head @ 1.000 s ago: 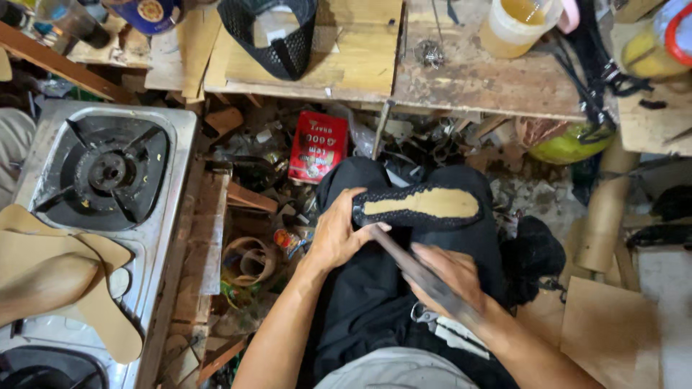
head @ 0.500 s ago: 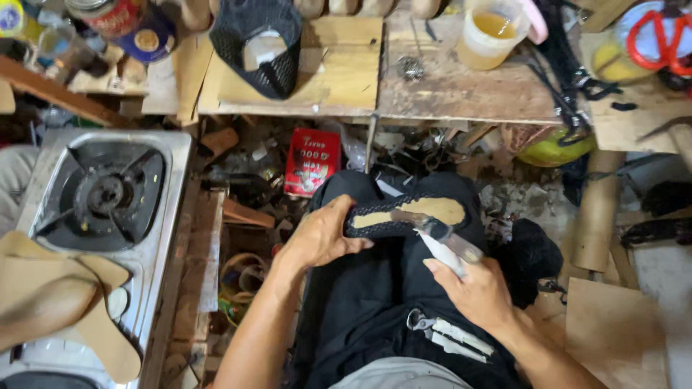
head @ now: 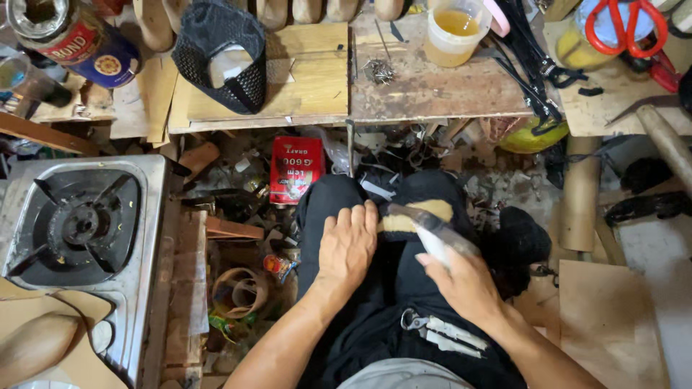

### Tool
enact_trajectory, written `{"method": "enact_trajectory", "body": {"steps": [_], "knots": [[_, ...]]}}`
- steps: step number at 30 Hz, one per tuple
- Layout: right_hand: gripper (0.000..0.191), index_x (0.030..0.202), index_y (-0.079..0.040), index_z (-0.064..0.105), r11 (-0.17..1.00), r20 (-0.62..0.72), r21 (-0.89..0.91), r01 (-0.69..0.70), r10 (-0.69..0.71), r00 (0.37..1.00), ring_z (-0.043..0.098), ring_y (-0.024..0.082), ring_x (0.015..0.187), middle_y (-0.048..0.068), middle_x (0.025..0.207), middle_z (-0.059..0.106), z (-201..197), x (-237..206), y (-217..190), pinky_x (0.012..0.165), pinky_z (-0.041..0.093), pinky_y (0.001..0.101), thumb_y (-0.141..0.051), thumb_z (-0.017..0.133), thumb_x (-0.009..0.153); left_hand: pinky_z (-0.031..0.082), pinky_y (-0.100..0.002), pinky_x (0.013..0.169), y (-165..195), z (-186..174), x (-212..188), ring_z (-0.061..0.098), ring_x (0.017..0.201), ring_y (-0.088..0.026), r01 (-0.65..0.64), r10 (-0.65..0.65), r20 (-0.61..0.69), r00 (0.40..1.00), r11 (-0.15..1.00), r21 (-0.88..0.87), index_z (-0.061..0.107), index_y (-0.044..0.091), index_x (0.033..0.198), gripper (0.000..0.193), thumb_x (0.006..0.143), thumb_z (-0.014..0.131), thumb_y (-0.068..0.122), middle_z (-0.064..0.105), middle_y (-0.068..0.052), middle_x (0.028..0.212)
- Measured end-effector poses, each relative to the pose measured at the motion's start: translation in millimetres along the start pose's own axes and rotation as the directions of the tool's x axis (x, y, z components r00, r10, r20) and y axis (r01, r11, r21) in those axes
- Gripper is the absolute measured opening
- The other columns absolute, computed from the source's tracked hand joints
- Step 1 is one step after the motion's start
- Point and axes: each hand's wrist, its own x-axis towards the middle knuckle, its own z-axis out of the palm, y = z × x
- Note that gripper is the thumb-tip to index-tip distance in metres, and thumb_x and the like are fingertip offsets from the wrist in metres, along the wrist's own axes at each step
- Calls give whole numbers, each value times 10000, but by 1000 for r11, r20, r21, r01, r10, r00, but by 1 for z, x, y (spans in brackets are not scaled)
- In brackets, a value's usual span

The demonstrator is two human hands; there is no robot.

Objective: The person uses a hammer and a small metal tool to tap and secure the sole of a black slipper. They repeatedly tap along the edges of the sole, then use a hammer to drive in a small black strap across the sole.

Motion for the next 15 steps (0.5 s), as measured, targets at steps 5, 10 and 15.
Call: {"method": "enact_trajectory", "body": {"steps": [5, 10, 15], "knots": [[214, 1077, -32, 611, 900, -66, 407, -155, 199, 978, 645, 205, 608, 82, 763, 677, -10, -20, 2, 588, 550, 311, -220, 636, 979, 465, -367, 698, 6, 2, -9, 584, 855, -202, -5, 5, 6, 1000, 999, -31, 602, 39, 1307, 432, 901, 560, 181, 594, -35, 932], [366, 1209, -42, 571, 996, -129, 9, 90, -88, 988, 708, 254, 732, 112, 833, 678, -9, -3, 0, 658, 527, 314, -326, 642, 989, 456, -357, 691, 10, -6, -10, 572, 839, -196, -6, 7, -28, 1000, 1000, 17, 616, 43, 1316, 456, 883, 563, 174, 586, -31, 922], [409, 1286, -48, 587, 888, 90, 268, -373, 363, 928, 598, 167, 541, 58, 701, 666, -33, -6, 2, 515, 508, 315, -276, 617, 947, 454, -367, 697, 14, -8, -12, 572, 849, -201, 4, -4, -29, 1000, 1000, 20, 624, 51, 1306, 440, 886, 563, 168, 585, -28, 922]]}}
